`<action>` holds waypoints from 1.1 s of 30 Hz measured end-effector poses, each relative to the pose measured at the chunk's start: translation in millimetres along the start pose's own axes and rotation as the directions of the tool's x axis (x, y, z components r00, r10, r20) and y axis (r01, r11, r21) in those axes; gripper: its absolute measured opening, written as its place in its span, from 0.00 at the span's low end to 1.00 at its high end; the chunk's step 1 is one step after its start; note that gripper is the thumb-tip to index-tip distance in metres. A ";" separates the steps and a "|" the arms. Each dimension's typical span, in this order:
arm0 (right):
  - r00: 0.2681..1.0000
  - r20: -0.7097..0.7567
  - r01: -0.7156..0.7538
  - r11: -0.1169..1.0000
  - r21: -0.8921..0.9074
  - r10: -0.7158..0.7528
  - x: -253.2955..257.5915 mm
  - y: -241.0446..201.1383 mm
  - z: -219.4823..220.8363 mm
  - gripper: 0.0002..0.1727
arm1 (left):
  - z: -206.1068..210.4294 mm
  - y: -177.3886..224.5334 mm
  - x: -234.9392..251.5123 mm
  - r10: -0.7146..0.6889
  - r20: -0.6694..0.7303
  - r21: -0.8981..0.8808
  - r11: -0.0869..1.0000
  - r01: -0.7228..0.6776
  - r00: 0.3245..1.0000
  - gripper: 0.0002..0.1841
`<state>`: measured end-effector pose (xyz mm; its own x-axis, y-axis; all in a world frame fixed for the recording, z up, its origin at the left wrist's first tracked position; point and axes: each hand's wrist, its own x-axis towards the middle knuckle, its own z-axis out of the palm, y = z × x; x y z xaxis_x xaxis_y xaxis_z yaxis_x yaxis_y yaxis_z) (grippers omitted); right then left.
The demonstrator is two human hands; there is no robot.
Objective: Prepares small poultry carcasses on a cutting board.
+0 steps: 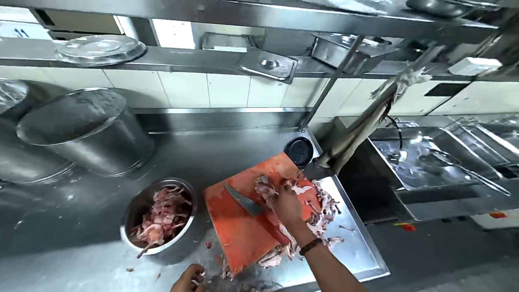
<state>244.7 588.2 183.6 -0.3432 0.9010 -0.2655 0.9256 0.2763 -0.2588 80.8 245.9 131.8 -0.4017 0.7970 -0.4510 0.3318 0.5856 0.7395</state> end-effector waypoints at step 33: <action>0.962 0.110 0.261 0.961 -0.093 -0.250 -71.1 20.3 74.7 0.30 | 1.2 102.7 105.4 -0.105 -0.035 0.398 0.911 0.110 0.994 0.28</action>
<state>275.9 504.8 127.9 -0.5794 0.7607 -0.2927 0.8148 0.5314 -0.2319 73.6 390.3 159.7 -0.4638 0.7258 -0.5081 0.5978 0.6797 0.4252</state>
